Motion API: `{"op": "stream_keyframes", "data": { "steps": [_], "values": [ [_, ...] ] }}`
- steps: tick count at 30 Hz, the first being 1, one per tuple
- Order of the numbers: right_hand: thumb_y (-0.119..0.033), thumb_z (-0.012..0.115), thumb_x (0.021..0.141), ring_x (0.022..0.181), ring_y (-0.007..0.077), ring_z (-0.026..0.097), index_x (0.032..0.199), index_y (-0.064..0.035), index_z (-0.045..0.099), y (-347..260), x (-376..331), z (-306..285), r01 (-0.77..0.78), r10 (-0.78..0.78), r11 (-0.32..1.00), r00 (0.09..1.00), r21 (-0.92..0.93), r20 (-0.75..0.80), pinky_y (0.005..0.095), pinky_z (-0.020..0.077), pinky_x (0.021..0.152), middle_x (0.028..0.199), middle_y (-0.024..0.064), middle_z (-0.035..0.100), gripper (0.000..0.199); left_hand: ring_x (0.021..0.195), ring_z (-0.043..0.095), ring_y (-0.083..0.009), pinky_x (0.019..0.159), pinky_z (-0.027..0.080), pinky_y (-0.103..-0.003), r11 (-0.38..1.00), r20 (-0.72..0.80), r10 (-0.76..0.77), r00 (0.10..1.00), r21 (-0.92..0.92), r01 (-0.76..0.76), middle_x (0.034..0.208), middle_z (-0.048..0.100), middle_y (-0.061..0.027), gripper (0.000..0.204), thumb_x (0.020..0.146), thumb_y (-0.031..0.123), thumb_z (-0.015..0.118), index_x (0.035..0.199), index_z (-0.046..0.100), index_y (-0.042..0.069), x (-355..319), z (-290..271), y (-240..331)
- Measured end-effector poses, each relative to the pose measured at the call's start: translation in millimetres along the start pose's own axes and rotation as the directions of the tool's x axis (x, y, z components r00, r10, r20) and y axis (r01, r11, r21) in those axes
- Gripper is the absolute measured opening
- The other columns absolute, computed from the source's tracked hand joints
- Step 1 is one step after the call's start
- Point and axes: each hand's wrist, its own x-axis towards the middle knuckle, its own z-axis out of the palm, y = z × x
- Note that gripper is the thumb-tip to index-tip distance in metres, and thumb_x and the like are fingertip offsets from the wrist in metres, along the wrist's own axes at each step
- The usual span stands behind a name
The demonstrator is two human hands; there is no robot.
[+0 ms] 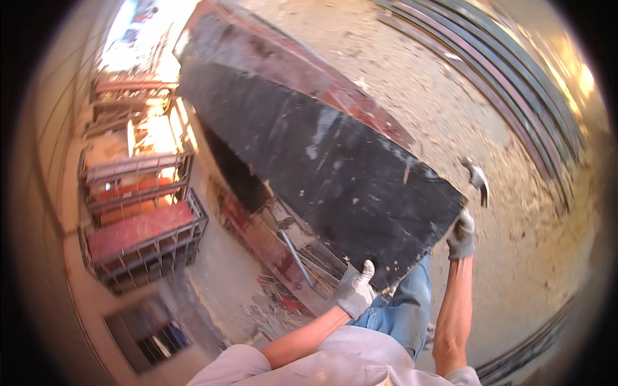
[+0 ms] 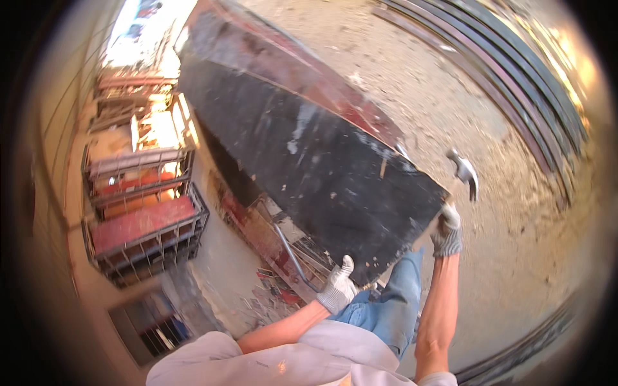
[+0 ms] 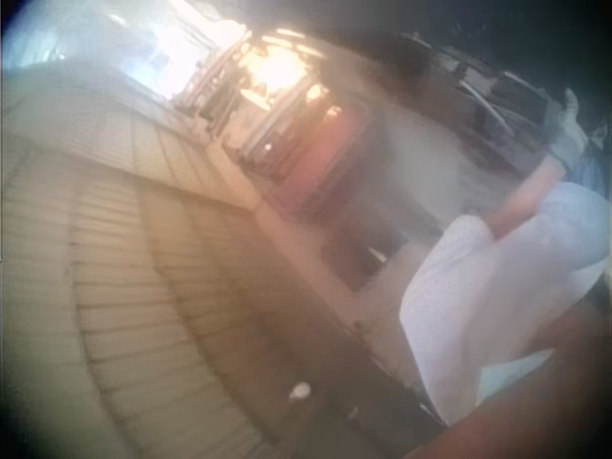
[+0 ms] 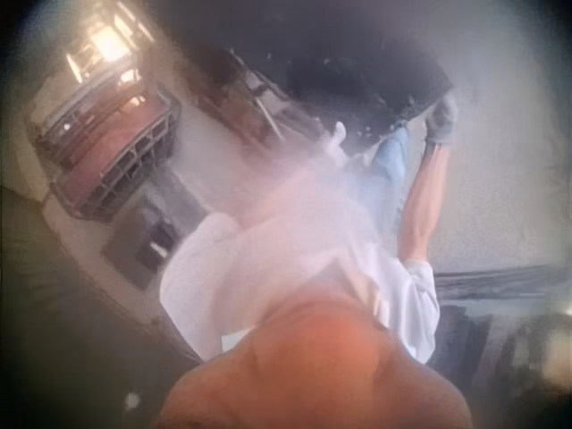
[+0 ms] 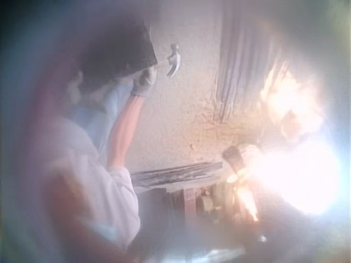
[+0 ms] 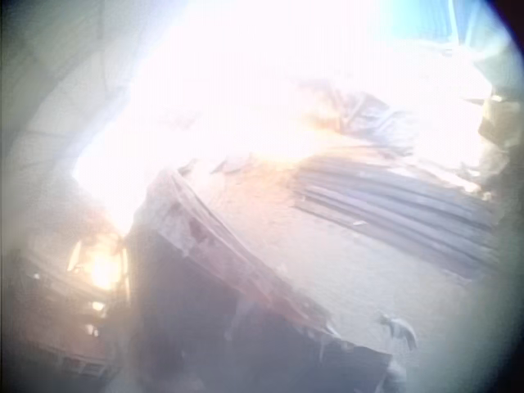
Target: The person uses a hammer to chip and scrape paint off curved wooden planks. They repeatedly strike the surface, flip the planks, and remove loose paint flakes, then place the treated planks aside.
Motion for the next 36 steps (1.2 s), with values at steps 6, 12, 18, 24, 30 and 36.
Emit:
{"op": "stream_keyframes", "data": {
  "steps": [6,12,18,24,30,36],
  "values": [
    [-0.013,0.059,0.102,0.096,0.0235,0.073,0.118,0.0038,0.064,-17.4,1.4,7.0,0.131,-0.135,0.987,0.991,-0.097,-0.027,0.0347,0.0629,0.084,0.112,0.0116,0.073,0.024,0.120,0.066,-0.0304,0.091,0.063,-0.050,0.998,0.218,0.061,0.974,-0.046,-0.052,0.139,0.063,-0.0122,0.060,0.102,0.042,0.064,0.147,0.048,0.007,-43.0,76.9,-0.2],
    [-0.024,0.066,0.101,0.078,0.0127,0.061,0.115,-0.0004,0.068,-79.2,-70.7,123.4,0.219,-0.258,0.436,0.960,-0.873,0.112,0.0287,0.0514,0.067,0.088,0.0030,0.066,0.028,0.120,0.065,-0.0286,0.099,0.058,-0.048,0.916,0.201,0.381,0.902,0.053,-0.398,0.134,0.066,-0.0094,0.065,0.091,0.038,0.079,0.143,0.055,0.008,-151.1,120.2,45.0],
    [-0.046,0.067,0.099,0.069,0.0228,0.066,0.105,-0.0031,0.067,-158.0,-126.2,278.5,0.380,-0.048,-0.151,0.919,-0.913,0.390,0.0406,0.0530,0.067,0.076,0.0137,0.067,0.044,0.067,0.064,-0.0235,0.067,0.058,-0.042,0.740,0.322,0.671,0.667,-0.251,-0.624,0.083,0.066,-0.0133,0.065,0.106,0.059,0.045,0.140,0.057,0.005,-239.3,140.9,118.4],
    [-0.057,0.062,0.099,0.060,0.0171,0.067,0.102,0.0008,0.069,-181.3,-145.5,422.8,0.512,0.108,-0.254,0.858,-0.821,0.502,0.0353,0.0542,0.057,0.072,0.0097,0.068,0.058,0.041,0.040,-0.0146,0.040,0.036,-0.030,0.666,0.823,0.528,0.211,-0.247,-0.704,0.056,0.046,-0.0031,0.065,0.111,0.057,0.029,0.083,0.063,0.009,-297.5,190.2,167.9],
    [-0.042,0.066,0.102,0.050,0.0083,0.057,0.101,-0.0038,0.066,-196.3,-202.2,464.3,0.443,0.140,-0.221,0.896,-0.869,0.421,0.0268,0.0502,0.043,0.065,-0.0012,0.058,0.038,0.040,0.039,-0.0147,0.041,0.032,-0.030,0.677,0.777,0.597,0.198,-0.356,-0.645,0.055,0.045,-0.0019,0.063,0.112,0.051,0.028,0.069,0.052,0.012,-322.7,187.7,173.5],
    [-0.038,0.067,0.103,0.059,0.0095,0.058,0.096,0.0011,0.063,-201.6,-184.4,435.9,0.615,0.222,-0.142,0.784,-0.776,0.580,0.0279,0.0511,0.053,0.068,0.0005,0.056,0.040,0.046,0.049,-0.0181,0.044,0.038,-0.032,0.745,0.809,0.557,0.188,-0.386,-0.544,0.063,0.060,-0.0093,0.062,0.109,0.049,0.042,0.123,0.061,-0.008,-320.7,192.5,165.4]
  ]
}}
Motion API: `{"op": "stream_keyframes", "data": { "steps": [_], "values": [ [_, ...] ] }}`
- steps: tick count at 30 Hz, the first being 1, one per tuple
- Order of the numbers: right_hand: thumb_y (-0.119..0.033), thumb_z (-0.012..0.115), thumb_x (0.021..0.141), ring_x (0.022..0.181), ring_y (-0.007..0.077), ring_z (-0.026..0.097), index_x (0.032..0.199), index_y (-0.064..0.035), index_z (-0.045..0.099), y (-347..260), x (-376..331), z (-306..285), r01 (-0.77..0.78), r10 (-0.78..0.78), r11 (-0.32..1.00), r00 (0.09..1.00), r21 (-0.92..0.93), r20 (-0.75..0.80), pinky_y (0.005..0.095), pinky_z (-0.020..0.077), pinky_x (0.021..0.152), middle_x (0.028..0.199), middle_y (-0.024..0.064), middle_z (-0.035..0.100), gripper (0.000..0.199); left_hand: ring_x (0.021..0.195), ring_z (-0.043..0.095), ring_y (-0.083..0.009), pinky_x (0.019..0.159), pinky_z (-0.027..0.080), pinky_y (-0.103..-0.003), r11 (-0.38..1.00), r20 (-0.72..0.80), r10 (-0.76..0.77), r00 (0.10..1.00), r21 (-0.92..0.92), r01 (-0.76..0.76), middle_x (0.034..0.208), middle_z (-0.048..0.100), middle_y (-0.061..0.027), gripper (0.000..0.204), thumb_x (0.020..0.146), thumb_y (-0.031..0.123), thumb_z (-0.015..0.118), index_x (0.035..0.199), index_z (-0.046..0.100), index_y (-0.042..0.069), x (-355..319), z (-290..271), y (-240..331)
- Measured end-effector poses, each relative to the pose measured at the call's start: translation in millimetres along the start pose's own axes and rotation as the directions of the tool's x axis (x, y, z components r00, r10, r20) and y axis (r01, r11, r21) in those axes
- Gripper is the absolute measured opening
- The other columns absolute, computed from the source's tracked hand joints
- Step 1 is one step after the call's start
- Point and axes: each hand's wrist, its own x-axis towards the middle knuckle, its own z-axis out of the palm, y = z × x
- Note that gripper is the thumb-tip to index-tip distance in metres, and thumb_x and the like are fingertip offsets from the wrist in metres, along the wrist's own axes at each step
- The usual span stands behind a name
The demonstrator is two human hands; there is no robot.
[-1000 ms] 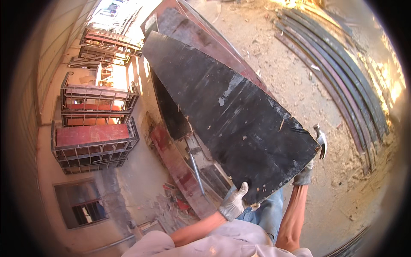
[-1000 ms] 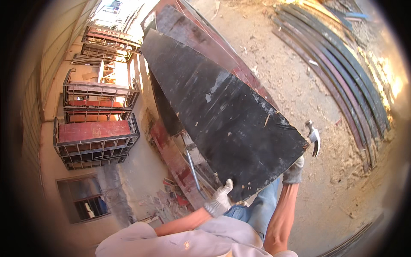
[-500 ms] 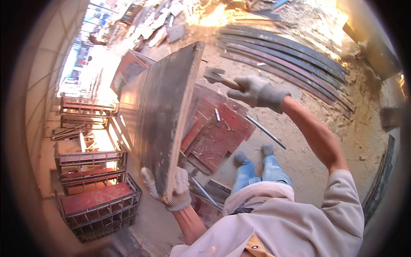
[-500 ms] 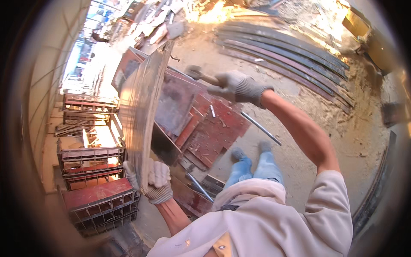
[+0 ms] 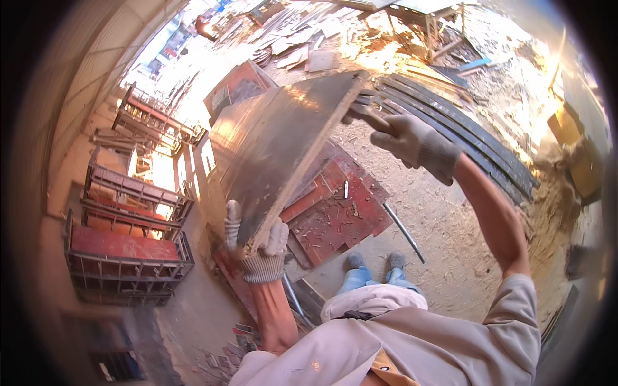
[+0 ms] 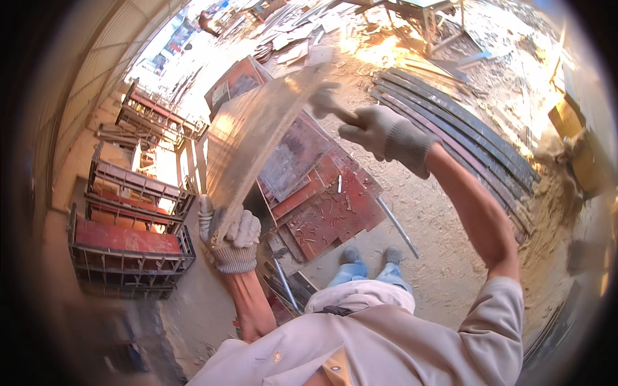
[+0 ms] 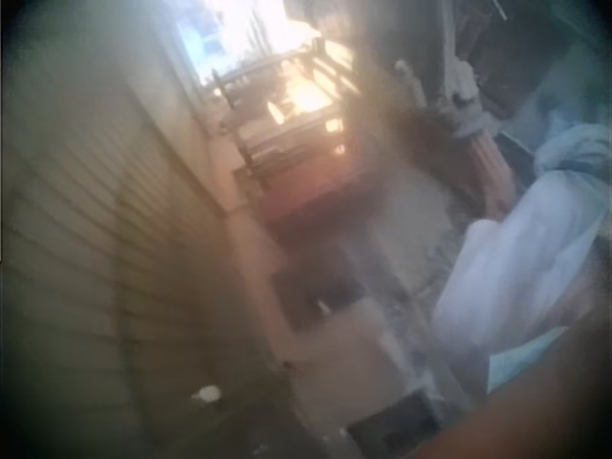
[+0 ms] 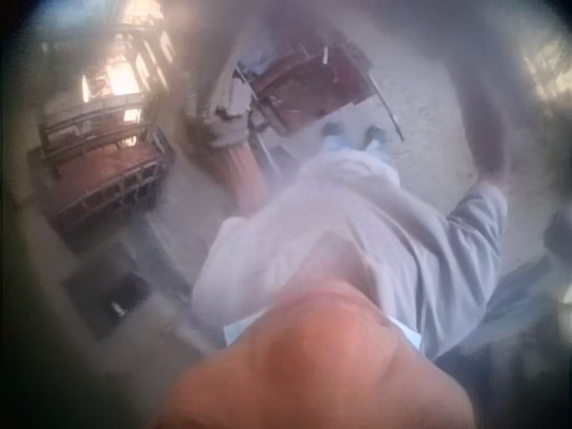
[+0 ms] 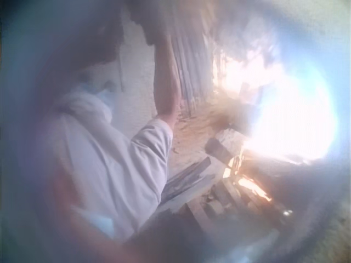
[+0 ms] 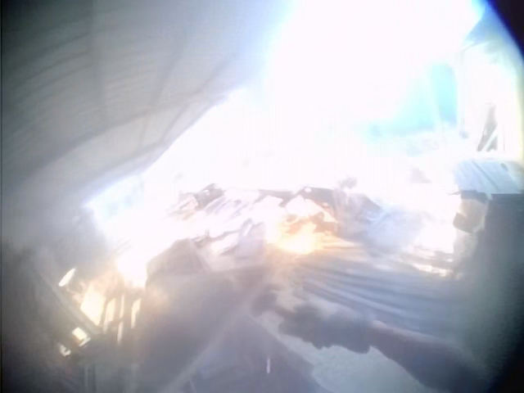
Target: The person uses a hammer to chip and scrape paint off curved wooden planks. They repeatedly strike the surface, flip the planks, and remove loose paint flakes, then place the treated planks aside.
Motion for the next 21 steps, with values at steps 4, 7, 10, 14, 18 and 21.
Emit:
{"op": "stream_keyframes", "data": {
  "steps": [4,7,10,14,18,21],
  "values": [
    [-0.028,0.069,0.101,0.075,0.0125,0.058,0.104,0.0004,0.061,106.7,13.5,33.2,0.309,-0.316,0.948,0.914,-0.069,-0.254,0.0322,0.0483,0.066,0.076,0.0062,0.058,0.030,0.083,0.070,-0.0226,0.075,0.059,-0.035,0.987,-0.454,0.058,0.889,0.161,0.017,0.090,0.070,-0.0152,0.040,0.099,0.035,0.066,0.112,0.066,-0.003,-17.6,0.6,-24.6],
    [-0.031,0.066,0.102,0.067,0.0126,0.054,0.100,-0.0038,0.060,230.7,3.4,106.4,-0.230,0.350,0.897,0.891,0.379,-0.290,0.0314,0.0461,0.059,0.072,0.0036,0.054,0.028,0.103,0.071,-0.0286,0.094,0.058,-0.040,0.456,-0.393,0.332,0.858,0.863,0.218,0.115,0.070,-0.0188,0.049,0.085,0.020,0.082,0.124,0.065,-0.004,-49.0,-20.7,-76.1],
    [-0.033,0.064,0.103,0.058,0.0128,0.050,0.097,-0.0080,0.059,305.6,-50.9,191.2,-0.366,0.718,0.526,0.676,0.768,-0.170,0.0307,0.0439,0.053,0.068,0.0009,0.051,0.026,0.109,0.071,-0.0251,0.100,0.058,-0.040,0.796,-0.411,0.198,0.890,0.598,0.099,0.123,0.071,-0.0155,0.045,0.090,0.013,0.079,0.130,0.065,-0.002,-48.3,-36.1,-96.8],
    [-0.036,0.061,0.105,0.047,0.0131,0.045,0.092,-0.0136,0.058,344.0,-117.4,213.3,-0.292,0.801,0.260,0.597,0.920,-0.037,0.0297,0.0410,0.044,0.062,-0.0027,0.046,0.026,0.109,0.071,-0.0179,0.098,0.060,-0.038,0.973,-0.450,-0.223,0.865,-0.163,0.166,0.125,0.071,-0.0090,0.030,0.102,0.011,0.068,0.130,0.065,0.001,-49.5,-51.3,-139.3],
    [-0.049,0.063,0.102,0.042,0.0093,0.039,0.084,-0.0177,0.053,340.2,-167.9,148.2,-0.211,0.847,0.291,0.510,0.933,-0.149,0.0268,0.0309,0.038,0.057,-0.0085,0.041,0.038,0.108,0.067,-0.0164,0.097,0.053,-0.031,0.834,-0.506,-0.136,0.852,0.405,0.374,0.119,0.072,-0.0084,0.048,0.097,0.038,0.075,0.125,0.068,-0.001,-64.8,-84.0,-204.0],
    [-0.051,0.067,0.100,0.044,0.0114,0.043,0.087,-0.0129,0.053,300.0,-205.4,79.6,-0.343,0.808,0.446,0.551,0.827,-0.208,0.0292,0.0403,0.039,0.058,-0.0071,0.042,0.043,0.109,0.066,-0.0142,0.101,0.051,-0.025,0.732,-0.570,-0.235,0.787,0.428,0.529,0.123,0.071,-0.0066,0.053,0.096,0.040,0.075,0.135,0.065,0.006,-100.3,-134.0,-240.1]
  ]
}}
